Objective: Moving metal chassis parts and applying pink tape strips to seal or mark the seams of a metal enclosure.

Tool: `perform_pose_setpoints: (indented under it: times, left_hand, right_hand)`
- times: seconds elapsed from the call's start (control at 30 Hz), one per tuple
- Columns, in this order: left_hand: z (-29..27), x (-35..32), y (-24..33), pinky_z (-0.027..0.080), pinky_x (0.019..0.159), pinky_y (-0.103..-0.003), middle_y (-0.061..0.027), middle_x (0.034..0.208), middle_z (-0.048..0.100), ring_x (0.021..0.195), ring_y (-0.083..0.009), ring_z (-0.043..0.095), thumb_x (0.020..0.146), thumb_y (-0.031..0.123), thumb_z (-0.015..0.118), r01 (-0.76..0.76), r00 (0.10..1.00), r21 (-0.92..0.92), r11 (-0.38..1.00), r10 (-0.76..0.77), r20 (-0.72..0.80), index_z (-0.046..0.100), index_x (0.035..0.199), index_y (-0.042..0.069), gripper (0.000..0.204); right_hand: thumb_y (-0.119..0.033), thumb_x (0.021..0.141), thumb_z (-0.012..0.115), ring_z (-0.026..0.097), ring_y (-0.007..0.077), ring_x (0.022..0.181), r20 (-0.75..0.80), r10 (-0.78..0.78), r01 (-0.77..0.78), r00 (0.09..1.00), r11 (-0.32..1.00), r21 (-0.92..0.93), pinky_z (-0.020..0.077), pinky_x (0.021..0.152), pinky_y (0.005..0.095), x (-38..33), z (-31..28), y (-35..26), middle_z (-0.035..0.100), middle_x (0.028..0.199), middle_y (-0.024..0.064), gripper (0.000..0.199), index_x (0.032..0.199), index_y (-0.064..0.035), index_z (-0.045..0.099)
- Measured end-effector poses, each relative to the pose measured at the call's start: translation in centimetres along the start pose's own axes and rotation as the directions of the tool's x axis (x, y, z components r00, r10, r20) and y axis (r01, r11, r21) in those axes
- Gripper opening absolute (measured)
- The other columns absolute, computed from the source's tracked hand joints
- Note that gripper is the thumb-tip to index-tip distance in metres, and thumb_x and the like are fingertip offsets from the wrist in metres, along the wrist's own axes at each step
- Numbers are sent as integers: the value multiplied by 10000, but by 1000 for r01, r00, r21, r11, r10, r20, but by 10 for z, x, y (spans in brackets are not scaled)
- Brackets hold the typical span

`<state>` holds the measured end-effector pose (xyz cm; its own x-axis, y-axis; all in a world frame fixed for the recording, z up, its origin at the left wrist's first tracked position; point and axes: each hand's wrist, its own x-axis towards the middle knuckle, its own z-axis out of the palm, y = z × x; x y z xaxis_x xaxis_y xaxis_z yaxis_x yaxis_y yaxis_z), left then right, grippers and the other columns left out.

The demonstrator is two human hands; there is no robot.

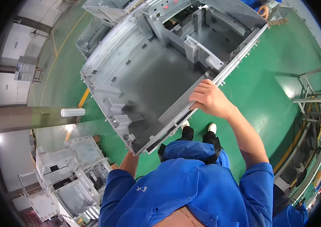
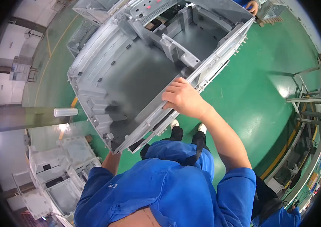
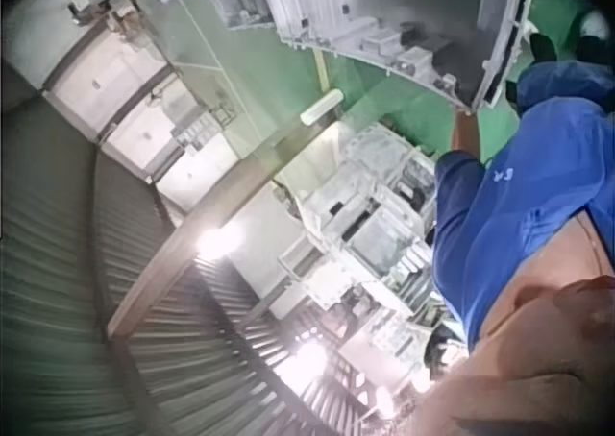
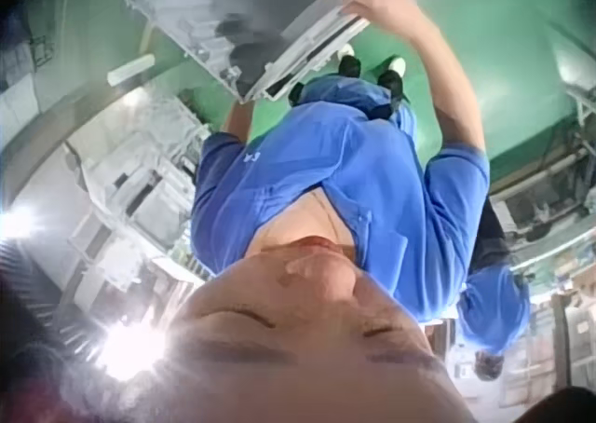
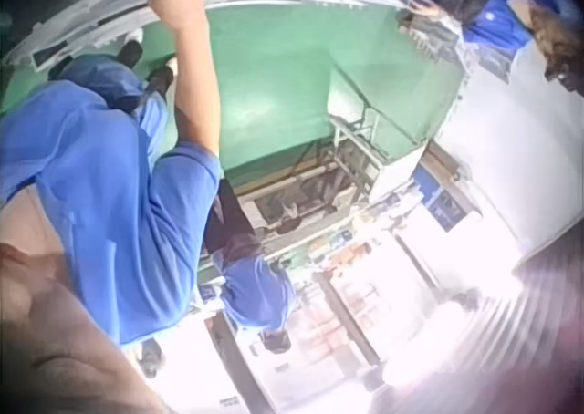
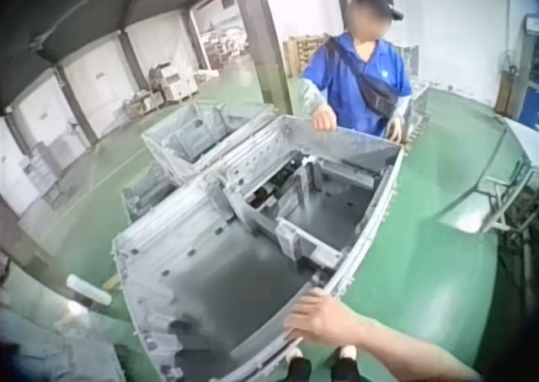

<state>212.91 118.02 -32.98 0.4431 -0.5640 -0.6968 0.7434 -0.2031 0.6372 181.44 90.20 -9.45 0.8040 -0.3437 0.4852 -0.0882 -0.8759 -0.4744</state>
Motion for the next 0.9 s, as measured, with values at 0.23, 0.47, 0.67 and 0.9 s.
perform_pose_setpoints:
  times: [0.23,0.47,0.67,0.9]
  left_hand:
    - [-10,-9,1,471,598,-286,-29,795,545,702,-128,546,867,273,469,21,1000,-19,1000,-22,-20,515,995,73,242]
    - [-14,-11,-4,468,592,-284,-31,795,543,701,-129,544,867,270,469,54,998,-36,998,-55,-22,513,996,72,240]
    - [-8,-8,-12,465,587,-282,-32,794,541,699,-130,542,868,267,469,51,999,-64,997,-52,-9,512,996,71,238]
    - [-8,4,-21,462,582,-279,-33,793,539,697,-131,540,868,264,469,-10,1000,-103,995,9,-4,511,996,71,236]
  right_hand:
    - [-148,582,698,504,221,696,38,62,-63,997,997,36,374,724,334,3,-3,-2,504,655,30,220,718,-67,545]
    - [-144,562,709,506,210,718,101,122,-126,987,991,40,366,726,326,8,-9,1,521,681,18,223,695,-72,545]
    - [-144,557,696,513,215,698,129,99,-103,987,994,30,373,710,333,18,-11,2,512,654,34,227,696,-74,530]
    - [-162,526,726,506,213,681,81,116,-117,990,993,-1,379,744,346,13,-13,-3,523,667,19,262,720,-93,563]
